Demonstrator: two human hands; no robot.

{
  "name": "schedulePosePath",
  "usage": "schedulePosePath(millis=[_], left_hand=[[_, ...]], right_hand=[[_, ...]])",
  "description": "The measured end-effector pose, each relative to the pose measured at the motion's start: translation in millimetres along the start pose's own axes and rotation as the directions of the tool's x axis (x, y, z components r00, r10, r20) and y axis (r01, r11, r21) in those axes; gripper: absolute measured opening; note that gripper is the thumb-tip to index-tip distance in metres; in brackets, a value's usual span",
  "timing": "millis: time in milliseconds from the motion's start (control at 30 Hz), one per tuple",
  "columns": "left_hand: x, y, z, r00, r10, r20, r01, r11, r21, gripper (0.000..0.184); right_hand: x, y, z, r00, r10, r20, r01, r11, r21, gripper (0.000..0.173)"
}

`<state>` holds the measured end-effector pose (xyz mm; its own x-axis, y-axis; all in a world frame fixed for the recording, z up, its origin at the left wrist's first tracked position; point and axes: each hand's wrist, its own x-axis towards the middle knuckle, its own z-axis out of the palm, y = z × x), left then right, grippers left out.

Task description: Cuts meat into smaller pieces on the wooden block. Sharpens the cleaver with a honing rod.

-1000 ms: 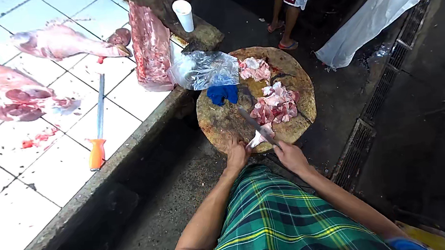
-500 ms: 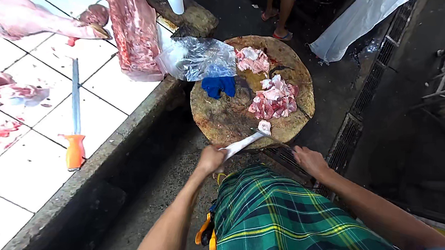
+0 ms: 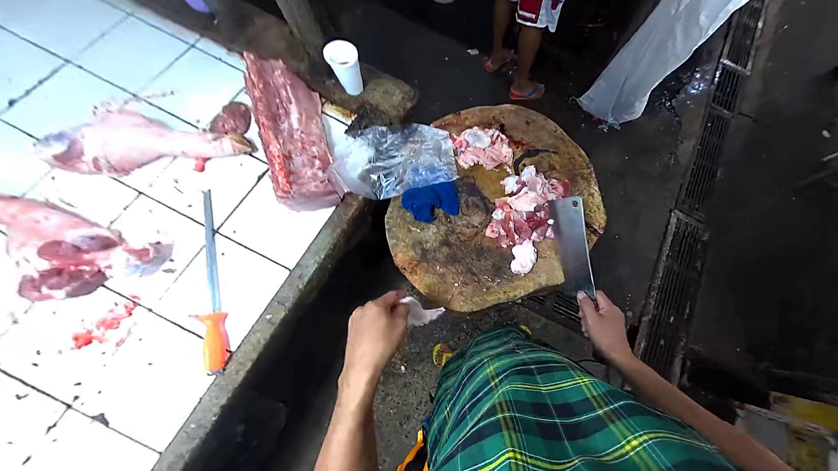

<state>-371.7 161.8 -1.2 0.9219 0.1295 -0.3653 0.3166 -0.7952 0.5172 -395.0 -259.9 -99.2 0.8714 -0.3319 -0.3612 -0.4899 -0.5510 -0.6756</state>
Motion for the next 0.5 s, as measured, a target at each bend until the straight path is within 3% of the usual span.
schedulePosePath(millis=[67, 167, 333, 400, 500], left_hand=[[20.3, 30.3, -12.9, 0.995, 0.098, -0.033, -0.101, 0.988, -0.117, 0.020], [62.2, 99.0, -34.0, 0.972, 0.223, -0.076, -0.235, 0.939, -0.250, 0.022], [161.5, 206.2, -42.1, 0.905, 0.366, -0.219, -0.395, 0.912, -0.109, 0.027], [206.0, 223.6, -24.4, 0.927, 0.346, -0.148, -0.357, 0.932, -0.055, 0.031], [242.8, 212.2, 26.3, 0.962, 0.265, 0.063, -0.261, 0.963, -0.061, 0.049]], right_hand=[[6.8, 13.8, 4.7, 0.997, 0.062, -0.046, -0.065, 0.995, -0.080, 0.047], [13.0, 20.7, 7.1, 0.988, 0.148, -0.039, -0.151, 0.987, -0.058, 0.051], [15.1, 27.7, 10.0, 0.986, 0.167, -0.026, -0.167, 0.986, -0.019, 0.050], [16.0, 28.6, 5.1, 0.983, 0.185, 0.011, -0.185, 0.982, 0.040, 0.048], [18.2, 33.8, -8.3, 0.980, 0.183, 0.079, -0.195, 0.965, 0.175, 0.045]])
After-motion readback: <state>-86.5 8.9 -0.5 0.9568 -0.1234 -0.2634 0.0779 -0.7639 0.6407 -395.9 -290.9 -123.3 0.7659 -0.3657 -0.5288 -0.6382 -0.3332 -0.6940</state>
